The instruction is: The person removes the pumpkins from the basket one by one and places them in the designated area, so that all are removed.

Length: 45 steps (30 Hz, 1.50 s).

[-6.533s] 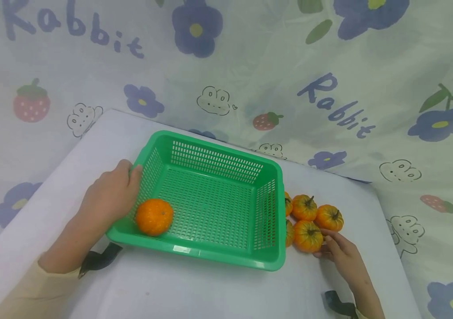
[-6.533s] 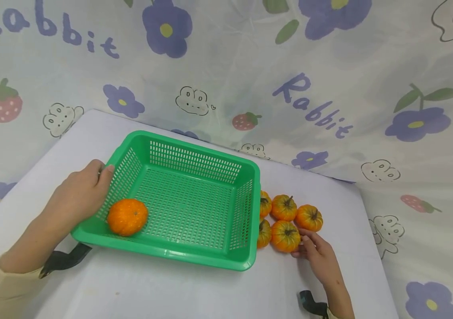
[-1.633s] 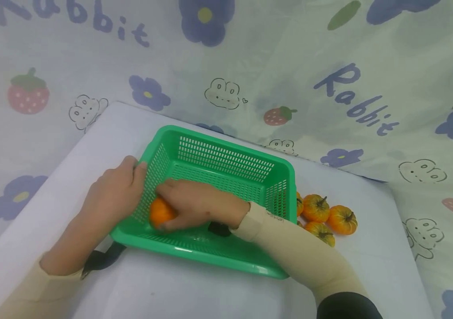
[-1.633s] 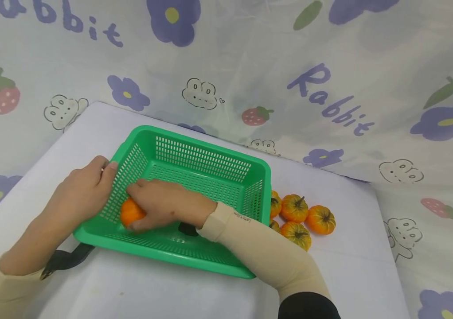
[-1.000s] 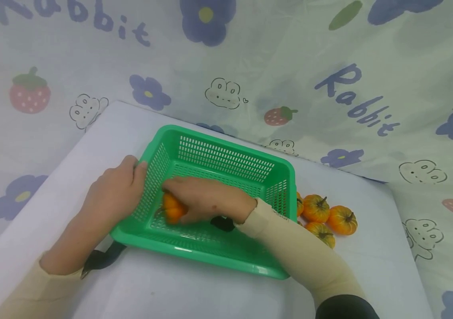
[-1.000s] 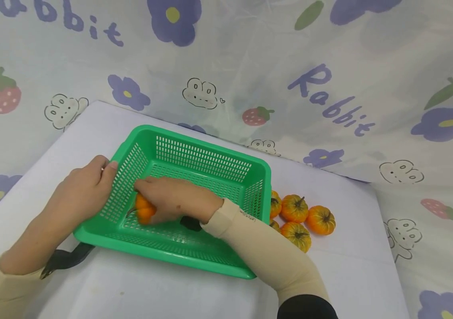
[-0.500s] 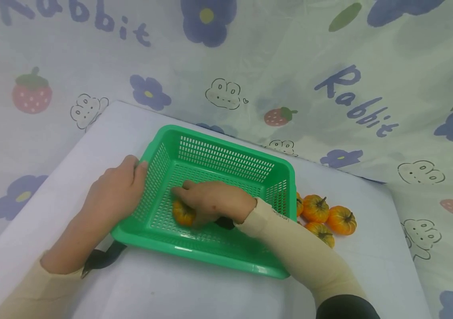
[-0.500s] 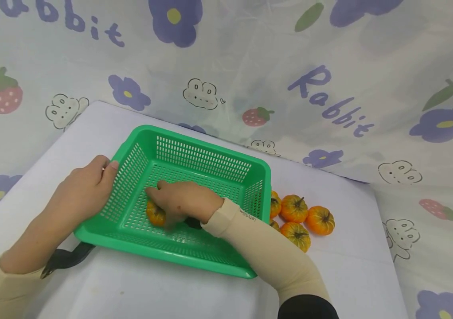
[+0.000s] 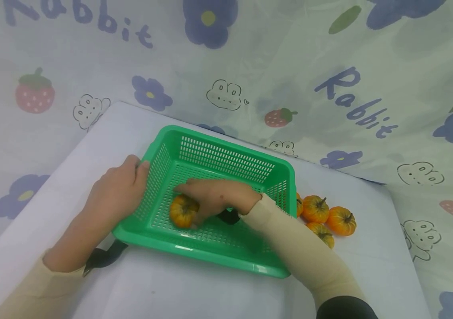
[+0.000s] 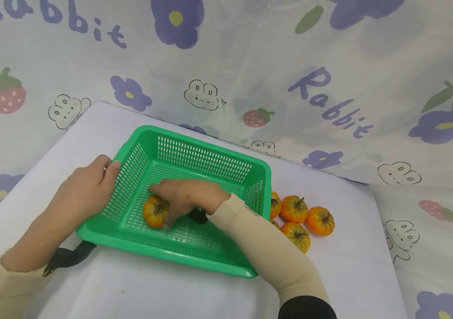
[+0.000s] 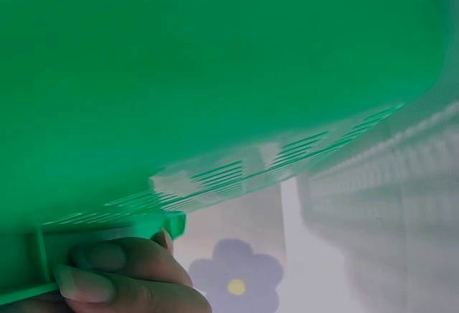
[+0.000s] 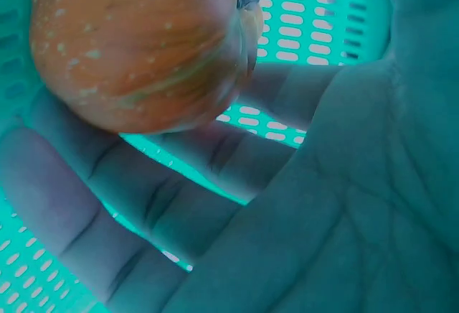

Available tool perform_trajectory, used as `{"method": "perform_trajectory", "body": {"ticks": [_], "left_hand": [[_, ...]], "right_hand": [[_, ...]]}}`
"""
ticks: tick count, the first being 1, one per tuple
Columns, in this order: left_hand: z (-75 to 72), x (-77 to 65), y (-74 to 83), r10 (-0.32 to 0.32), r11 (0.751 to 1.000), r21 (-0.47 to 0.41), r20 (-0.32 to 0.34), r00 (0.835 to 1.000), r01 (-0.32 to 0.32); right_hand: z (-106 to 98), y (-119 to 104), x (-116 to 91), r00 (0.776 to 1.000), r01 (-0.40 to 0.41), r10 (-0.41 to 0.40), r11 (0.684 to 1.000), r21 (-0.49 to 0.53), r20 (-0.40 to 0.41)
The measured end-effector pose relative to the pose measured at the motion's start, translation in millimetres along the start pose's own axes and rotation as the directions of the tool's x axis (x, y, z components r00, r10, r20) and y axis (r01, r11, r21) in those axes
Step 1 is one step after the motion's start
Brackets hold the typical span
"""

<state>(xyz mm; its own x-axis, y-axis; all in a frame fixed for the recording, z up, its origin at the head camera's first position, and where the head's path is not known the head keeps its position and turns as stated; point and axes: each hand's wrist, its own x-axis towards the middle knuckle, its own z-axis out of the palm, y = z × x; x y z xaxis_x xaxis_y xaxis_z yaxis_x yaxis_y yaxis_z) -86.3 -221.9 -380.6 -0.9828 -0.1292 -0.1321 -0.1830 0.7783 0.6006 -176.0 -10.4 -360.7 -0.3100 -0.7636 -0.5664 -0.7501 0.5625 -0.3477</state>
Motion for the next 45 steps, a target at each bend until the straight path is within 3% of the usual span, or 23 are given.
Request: {"method": "perform_trajectory", "body": {"ticks": [19,30,38,45], "left_hand": [[-0.1,0.0,-1.3,0.002,1.000,-0.007,-0.013,1.000,-0.002],[0.7,1.0,-1.8,-0.003,1.000,-0.011,0.006,1.000,0.003],[1.0,1.0,-1.7,0.002,1.000,-0.012,0.000,1.000,-0.002],[1.1,0.8,-1.4,0.011,1.000,-0.007,-0.010,1.000,-0.011]], "right_hand": [[-6.6,13.9,1.8,0.990,0.144,-0.144,0.986,0.080,-0.005],[-7.0,15.8,2.0,0.980,0.199,-0.197,0.978,0.062,-0.025],[-7.3,16.8,2.1,0.977,0.213,-0.209,0.972,0.102,-0.043],[-7.4,16.9,2.6,0.986,0.166,-0.162,0.980,0.112,-0.043]]}}
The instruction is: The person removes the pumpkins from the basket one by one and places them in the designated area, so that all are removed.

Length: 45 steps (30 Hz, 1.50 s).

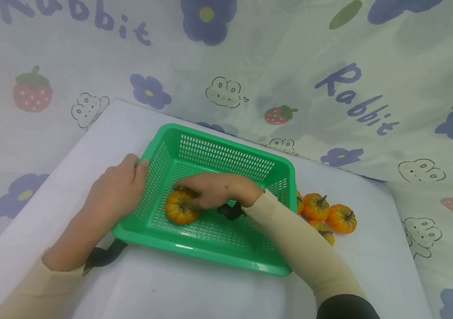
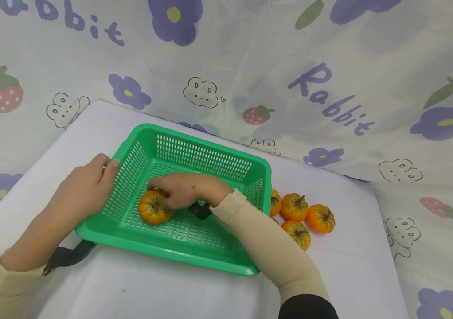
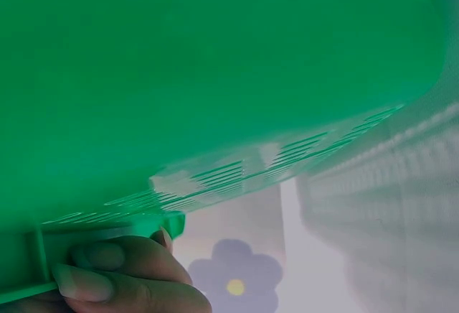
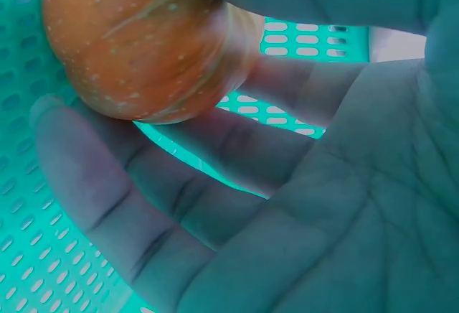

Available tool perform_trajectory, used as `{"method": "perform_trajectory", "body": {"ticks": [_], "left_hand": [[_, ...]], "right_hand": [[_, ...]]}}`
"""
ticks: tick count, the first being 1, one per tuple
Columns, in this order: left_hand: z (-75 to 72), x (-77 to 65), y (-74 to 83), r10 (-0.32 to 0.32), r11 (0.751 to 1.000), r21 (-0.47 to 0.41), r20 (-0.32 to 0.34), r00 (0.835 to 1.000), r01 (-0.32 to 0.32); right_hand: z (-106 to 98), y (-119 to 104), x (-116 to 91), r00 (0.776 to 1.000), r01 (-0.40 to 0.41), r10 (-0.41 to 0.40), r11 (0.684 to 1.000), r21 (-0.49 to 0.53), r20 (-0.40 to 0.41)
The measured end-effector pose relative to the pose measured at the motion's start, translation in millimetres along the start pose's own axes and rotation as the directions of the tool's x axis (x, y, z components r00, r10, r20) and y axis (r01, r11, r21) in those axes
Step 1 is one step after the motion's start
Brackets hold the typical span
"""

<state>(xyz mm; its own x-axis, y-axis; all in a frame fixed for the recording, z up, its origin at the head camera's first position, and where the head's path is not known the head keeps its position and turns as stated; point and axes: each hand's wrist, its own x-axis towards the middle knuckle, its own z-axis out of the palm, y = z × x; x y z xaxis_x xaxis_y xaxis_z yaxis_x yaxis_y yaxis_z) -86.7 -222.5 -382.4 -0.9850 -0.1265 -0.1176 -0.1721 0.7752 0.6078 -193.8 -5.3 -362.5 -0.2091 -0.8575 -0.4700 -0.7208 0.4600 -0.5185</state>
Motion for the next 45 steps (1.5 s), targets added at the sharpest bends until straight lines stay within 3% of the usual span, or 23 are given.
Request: {"method": "perform_trajectory", "body": {"ticks": [13,45], "left_hand": [[-0.2,0.6,-0.3,0.002,1.000,0.006,-0.007,1.000,-0.002],[-0.6,1.2,1.3,-0.015,1.000,-0.002,0.019,1.000,0.015]], "right_hand": [[-2.3,0.5,-0.9,0.999,-0.004,0.006,0.999,0.051,-0.050],[-2.7,0.7,-2.0,0.999,0.008,-0.005,0.999,0.053,-0.043]]}}
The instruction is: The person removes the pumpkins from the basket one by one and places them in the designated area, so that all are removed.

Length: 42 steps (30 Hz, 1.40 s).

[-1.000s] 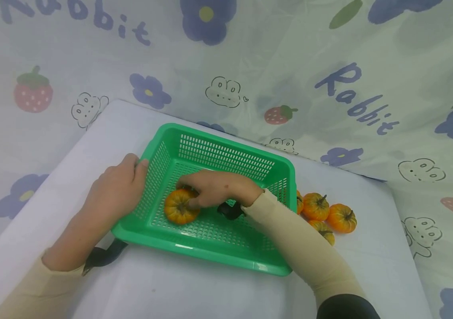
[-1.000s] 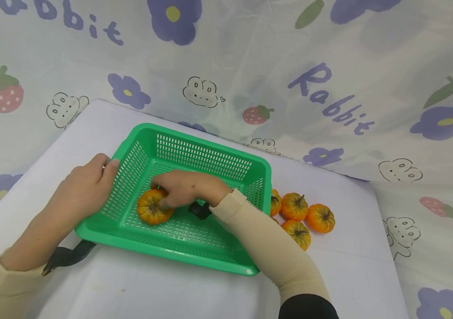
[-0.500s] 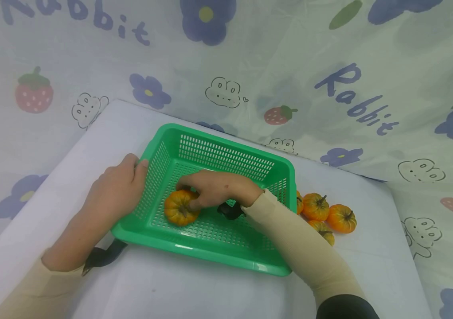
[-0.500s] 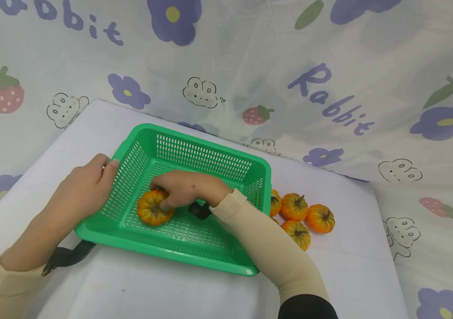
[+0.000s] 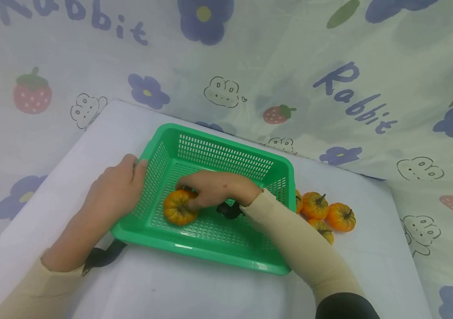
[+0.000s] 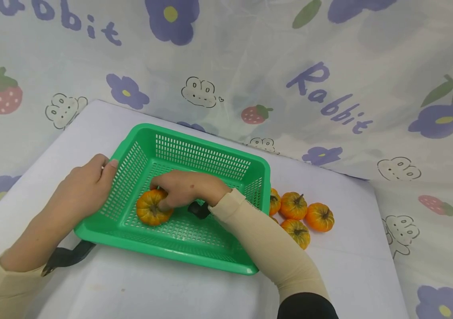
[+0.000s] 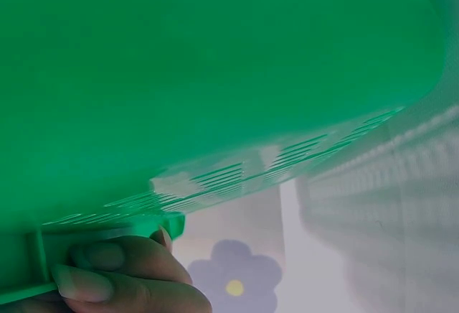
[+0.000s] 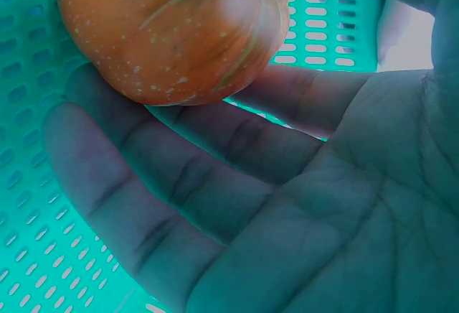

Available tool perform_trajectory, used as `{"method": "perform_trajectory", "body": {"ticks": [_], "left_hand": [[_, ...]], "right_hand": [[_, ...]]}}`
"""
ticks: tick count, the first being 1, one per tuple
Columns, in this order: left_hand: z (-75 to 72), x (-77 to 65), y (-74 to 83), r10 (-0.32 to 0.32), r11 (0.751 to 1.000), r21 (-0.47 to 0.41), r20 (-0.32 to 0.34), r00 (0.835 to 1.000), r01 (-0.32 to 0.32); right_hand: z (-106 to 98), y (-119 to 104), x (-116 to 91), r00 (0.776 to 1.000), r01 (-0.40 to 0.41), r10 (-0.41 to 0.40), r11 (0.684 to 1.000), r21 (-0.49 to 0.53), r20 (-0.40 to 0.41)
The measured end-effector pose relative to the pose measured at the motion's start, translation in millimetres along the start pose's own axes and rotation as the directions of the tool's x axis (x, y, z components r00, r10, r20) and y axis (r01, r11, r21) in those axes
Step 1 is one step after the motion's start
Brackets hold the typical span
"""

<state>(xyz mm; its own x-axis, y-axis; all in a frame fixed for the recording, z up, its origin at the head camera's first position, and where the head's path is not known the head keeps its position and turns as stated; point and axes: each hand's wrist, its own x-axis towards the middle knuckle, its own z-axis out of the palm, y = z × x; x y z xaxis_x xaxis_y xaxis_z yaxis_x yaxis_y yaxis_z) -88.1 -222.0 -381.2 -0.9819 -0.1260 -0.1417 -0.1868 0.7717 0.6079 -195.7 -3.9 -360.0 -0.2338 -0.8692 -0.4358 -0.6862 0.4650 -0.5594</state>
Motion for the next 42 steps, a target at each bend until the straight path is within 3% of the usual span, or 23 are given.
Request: {"method": "perform_trajectory", "body": {"ticks": [42], "left_hand": [[0.8,-0.2,-1.1,-0.002,1.000,0.025,-0.012,1.000,0.003]], "right_hand": [[-0.8,2.1,-1.1,0.999,-0.010,0.010,1.000,-0.006,-0.053]]}}
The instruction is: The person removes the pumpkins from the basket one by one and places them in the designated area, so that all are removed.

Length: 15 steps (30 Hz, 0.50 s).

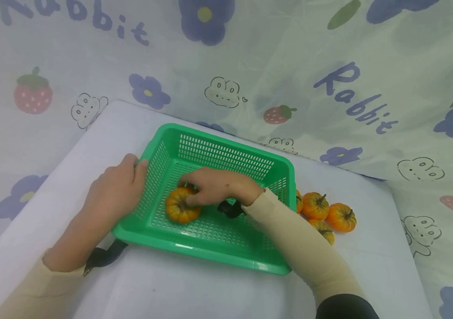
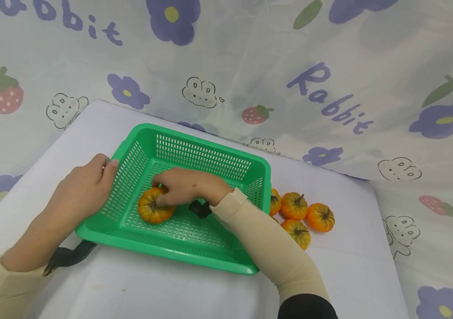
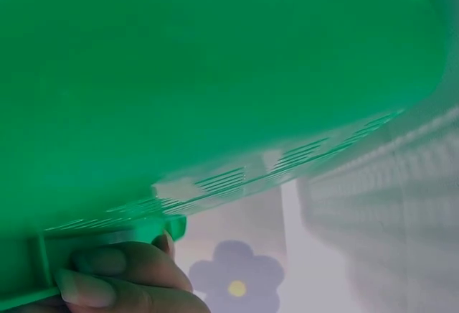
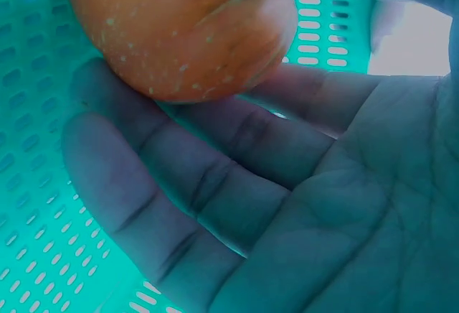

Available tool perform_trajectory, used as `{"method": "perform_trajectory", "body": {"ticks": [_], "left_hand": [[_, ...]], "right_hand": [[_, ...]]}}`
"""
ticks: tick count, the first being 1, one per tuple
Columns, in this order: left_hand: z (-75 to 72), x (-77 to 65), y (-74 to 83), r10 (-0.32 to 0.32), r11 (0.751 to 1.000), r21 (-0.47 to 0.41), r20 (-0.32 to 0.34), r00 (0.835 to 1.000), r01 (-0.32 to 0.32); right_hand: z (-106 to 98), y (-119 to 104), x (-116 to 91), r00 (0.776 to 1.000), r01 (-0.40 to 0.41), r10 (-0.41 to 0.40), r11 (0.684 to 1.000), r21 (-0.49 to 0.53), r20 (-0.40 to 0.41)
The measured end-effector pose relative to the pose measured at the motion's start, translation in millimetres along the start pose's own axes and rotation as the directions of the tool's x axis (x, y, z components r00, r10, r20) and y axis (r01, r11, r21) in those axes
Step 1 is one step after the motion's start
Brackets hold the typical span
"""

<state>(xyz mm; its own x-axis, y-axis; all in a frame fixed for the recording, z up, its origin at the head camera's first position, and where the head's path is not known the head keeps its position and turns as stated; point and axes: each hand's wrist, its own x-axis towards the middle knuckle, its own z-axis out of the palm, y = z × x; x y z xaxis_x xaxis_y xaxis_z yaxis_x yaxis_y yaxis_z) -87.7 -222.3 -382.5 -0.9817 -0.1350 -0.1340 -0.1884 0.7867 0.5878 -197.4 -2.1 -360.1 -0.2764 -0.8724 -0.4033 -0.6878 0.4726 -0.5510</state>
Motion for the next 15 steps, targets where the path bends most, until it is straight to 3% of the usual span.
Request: {"method": "perform_trajectory", "body": {"ticks": [15], "left_hand": [[-0.1,-1.0,1.0,0.012,0.999,0.047,-0.024,1.000,-0.011]], "right_hand": [[-6.0,-0.3,-7.3,0.999,0.013,-0.014,1.000,-0.023,-0.051]]}}
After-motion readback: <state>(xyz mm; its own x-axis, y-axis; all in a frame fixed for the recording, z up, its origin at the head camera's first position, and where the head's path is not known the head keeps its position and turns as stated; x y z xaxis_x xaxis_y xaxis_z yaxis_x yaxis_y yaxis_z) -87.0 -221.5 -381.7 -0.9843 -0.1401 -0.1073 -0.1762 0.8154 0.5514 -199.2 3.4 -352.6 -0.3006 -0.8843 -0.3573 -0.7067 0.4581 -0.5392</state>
